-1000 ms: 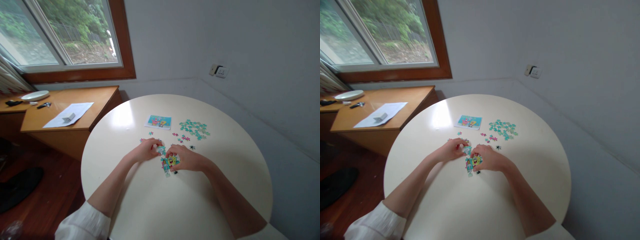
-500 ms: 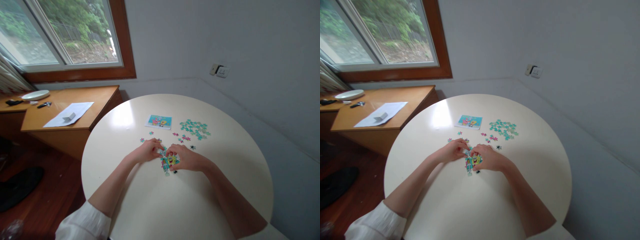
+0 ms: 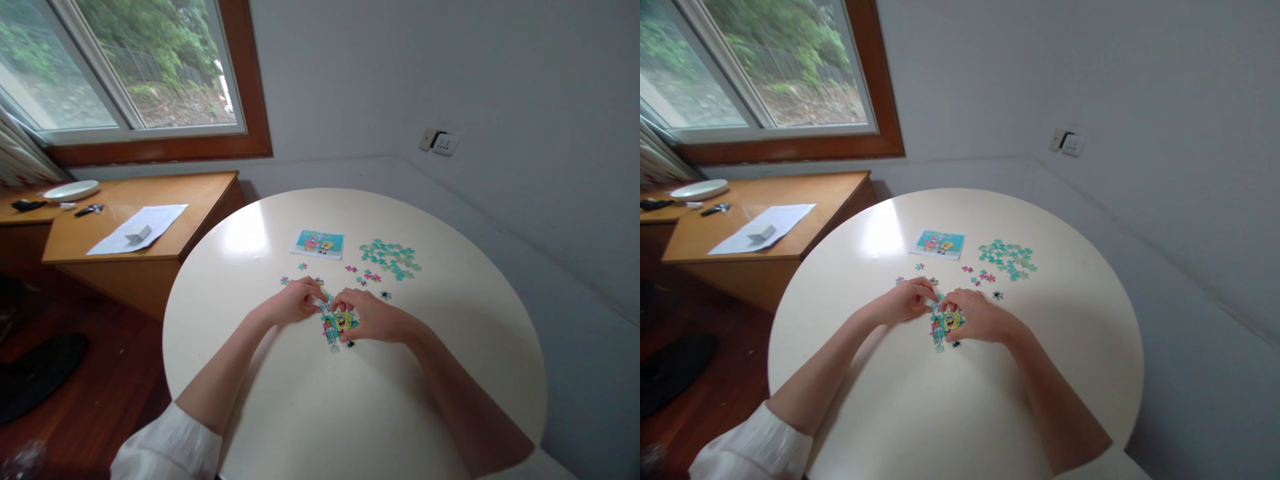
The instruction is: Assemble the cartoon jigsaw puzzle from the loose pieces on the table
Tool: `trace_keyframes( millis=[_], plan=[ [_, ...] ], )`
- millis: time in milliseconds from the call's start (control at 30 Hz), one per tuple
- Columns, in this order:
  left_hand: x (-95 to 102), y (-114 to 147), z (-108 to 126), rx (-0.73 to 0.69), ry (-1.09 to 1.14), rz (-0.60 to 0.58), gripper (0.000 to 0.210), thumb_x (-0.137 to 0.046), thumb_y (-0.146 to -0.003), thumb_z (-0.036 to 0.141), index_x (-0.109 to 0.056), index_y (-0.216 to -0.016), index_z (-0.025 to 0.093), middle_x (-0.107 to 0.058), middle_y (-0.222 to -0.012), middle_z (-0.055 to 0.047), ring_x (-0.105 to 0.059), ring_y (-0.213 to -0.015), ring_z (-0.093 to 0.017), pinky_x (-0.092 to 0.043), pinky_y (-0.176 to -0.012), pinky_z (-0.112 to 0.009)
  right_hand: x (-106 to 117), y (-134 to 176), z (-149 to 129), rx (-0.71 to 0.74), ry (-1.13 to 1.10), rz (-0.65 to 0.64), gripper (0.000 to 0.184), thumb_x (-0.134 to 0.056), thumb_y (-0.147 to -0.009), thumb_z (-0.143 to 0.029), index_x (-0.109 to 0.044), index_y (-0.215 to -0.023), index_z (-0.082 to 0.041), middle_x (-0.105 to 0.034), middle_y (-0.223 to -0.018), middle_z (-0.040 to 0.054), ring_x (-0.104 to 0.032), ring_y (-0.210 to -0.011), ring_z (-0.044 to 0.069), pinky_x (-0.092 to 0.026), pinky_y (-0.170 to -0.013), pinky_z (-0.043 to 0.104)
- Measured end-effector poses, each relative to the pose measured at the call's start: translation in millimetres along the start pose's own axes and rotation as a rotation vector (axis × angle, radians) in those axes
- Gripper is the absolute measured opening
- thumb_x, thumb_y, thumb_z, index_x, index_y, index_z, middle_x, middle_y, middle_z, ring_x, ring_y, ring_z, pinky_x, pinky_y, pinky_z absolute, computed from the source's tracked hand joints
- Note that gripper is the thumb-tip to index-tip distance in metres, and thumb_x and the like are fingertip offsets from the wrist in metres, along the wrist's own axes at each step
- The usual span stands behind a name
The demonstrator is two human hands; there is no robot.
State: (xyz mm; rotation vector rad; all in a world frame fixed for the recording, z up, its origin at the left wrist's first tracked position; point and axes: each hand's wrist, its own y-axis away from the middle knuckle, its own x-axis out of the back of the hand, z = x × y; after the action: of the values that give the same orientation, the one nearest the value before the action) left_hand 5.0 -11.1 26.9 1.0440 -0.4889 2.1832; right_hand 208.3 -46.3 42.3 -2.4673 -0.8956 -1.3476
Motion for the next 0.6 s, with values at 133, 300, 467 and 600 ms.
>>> trace_keyframes(
  millis=[133,300,467,600],
  plan=[
    [-0.7,0.0,-0.6,-0.001,0.007,0.001,0.023,-0.057,-0.07,0.013,-0.065,-0.091,0.017,-0.055,-0.097,-0.008,-0.053,-0.078,-0.013,-0.045,-0.072,-0.027,0.4,0.1,-0.4,-0.005,-0.001,-0.005,0.039,-0.069,-0.058,-0.027,-0.056,-0.094,-0.021,-0.056,-0.093,0.0035,-0.05,-0.088,0.02,-0.037,-0.081,0.033],
    [-0.5,-0.2,0.2,0.009,0.006,0.004,0.023,-0.056,-0.07,0.011,-0.065,-0.09,0.018,-0.055,-0.097,-0.007,-0.053,-0.076,-0.012,-0.045,-0.072,-0.027,0.1,0.0,0.0,-0.011,-0.005,-0.01,0.038,-0.069,-0.059,-0.027,-0.055,-0.094,-0.021,-0.055,-0.093,0.0032,-0.05,-0.089,0.02,-0.037,-0.081,0.033],
    [-0.2,0.1,0.0,0.024,0.007,-0.001,0.023,-0.057,-0.07,0.012,-0.065,-0.09,0.019,-0.054,-0.098,-0.007,-0.052,-0.074,-0.012,-0.045,-0.07,-0.026,0.4,0.9,0.6,-0.002,-0.004,-0.004,0.037,-0.069,-0.059,-0.027,-0.055,-0.093,-0.021,-0.055,-0.093,0.0033,-0.05,-0.088,0.02,-0.037,-0.082,0.034],
    [-0.1,0.2,-0.7,0.028,0.005,-0.005,0.024,-0.056,-0.069,0.012,-0.065,-0.09,0.018,-0.054,-0.097,-0.007,-0.052,-0.074,-0.012,-0.045,-0.07,-0.025,0.0,0.8,1.0,0.006,-0.005,-0.001,0.037,-0.069,-0.059,-0.027,-0.055,-0.093,-0.021,-0.055,-0.093,0.0034,-0.05,-0.087,0.019,-0.038,-0.081,0.033]
  ],
)
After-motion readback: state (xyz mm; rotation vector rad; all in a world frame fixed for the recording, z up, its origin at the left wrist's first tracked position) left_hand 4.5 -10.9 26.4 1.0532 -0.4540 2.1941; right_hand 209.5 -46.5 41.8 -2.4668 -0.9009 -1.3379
